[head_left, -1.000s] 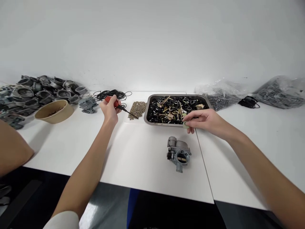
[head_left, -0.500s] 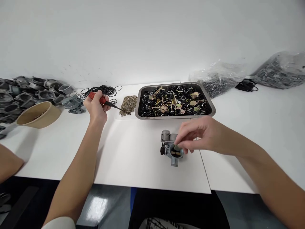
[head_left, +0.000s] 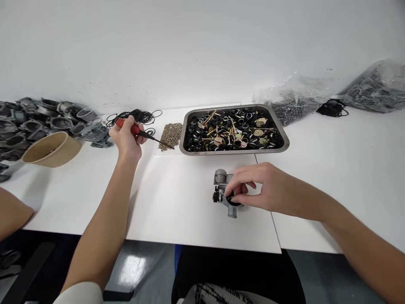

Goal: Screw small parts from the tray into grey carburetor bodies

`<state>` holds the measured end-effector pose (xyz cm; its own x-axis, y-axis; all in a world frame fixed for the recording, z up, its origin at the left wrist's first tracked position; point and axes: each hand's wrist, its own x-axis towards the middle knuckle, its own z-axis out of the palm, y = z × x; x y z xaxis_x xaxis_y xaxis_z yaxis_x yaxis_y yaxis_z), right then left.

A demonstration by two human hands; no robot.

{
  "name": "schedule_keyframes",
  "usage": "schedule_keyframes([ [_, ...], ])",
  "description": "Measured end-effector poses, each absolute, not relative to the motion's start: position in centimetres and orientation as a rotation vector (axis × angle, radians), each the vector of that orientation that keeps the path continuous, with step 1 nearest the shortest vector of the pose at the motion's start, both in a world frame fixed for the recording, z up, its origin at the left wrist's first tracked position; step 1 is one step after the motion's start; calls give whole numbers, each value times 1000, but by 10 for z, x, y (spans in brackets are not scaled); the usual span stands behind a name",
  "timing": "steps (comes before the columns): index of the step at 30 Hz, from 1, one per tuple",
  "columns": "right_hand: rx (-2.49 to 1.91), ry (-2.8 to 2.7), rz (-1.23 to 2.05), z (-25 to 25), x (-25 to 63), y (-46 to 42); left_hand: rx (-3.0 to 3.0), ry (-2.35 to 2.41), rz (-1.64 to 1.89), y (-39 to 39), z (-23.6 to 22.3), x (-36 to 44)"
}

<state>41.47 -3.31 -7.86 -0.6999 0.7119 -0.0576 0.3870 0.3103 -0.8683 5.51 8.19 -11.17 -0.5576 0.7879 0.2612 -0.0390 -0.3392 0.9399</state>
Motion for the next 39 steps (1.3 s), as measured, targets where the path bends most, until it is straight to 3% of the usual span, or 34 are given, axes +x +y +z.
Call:
schedule_keyframes([
  [8,-1044,-2274,1352,-79,414,-27,1016,1316,1958,83,-111,55],
  [21,-790,-2300,1327,-89,416,-27,973,1330,1952,78,-105,61],
  [39,-967,-2321,1334,-83,413,-22,1009,1317,2001,73,-97,53],
])
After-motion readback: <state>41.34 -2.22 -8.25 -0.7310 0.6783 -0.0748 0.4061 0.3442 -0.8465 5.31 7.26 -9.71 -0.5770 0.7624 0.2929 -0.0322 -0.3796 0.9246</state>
